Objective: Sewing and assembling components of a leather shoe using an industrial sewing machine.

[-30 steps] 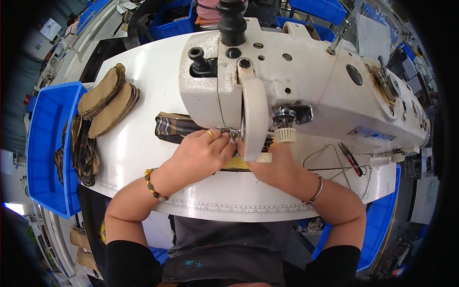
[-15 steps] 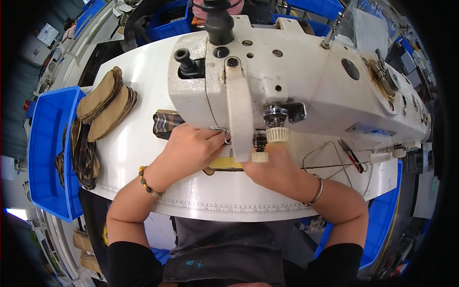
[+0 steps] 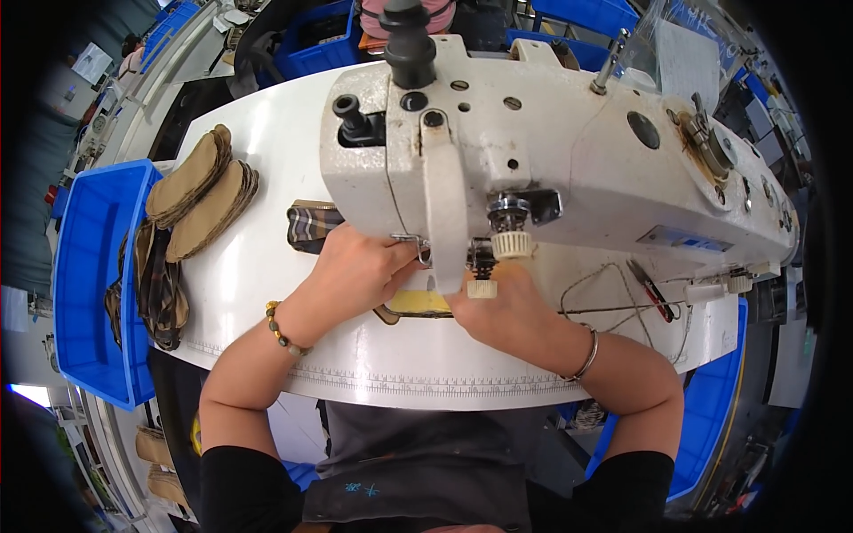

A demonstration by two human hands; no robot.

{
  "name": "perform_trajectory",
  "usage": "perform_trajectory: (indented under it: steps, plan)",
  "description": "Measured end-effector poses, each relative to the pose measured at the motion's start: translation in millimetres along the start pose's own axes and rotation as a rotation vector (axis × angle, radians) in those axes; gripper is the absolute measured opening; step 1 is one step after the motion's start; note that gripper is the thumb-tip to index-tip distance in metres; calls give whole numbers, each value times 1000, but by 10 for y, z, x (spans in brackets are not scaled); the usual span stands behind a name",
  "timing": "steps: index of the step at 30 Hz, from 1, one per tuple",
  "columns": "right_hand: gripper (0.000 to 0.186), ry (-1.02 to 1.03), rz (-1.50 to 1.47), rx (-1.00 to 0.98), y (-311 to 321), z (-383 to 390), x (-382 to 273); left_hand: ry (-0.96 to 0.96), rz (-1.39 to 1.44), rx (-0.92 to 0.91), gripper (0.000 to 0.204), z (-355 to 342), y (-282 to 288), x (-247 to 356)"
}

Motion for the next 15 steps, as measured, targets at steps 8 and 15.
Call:
perform_trajectory:
  steps: [8,15]
  plan:
    - [13,14,231,-170,-105,5,-15,-2,41,54,19,-11,36,5]
    - [19,-38,322,-109,4,-77,-90,-83,-72,126,19,196,112,50]
Point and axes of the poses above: each hand's wrist, its own z-axis away from the middle knuckle, its own y-axis out of the back of the hand, x = y × z, the point moved 7 cm from there along -z, towards the middle knuckle, and after that the axes turned 11 degrees about -z, right-handed, at the moved point
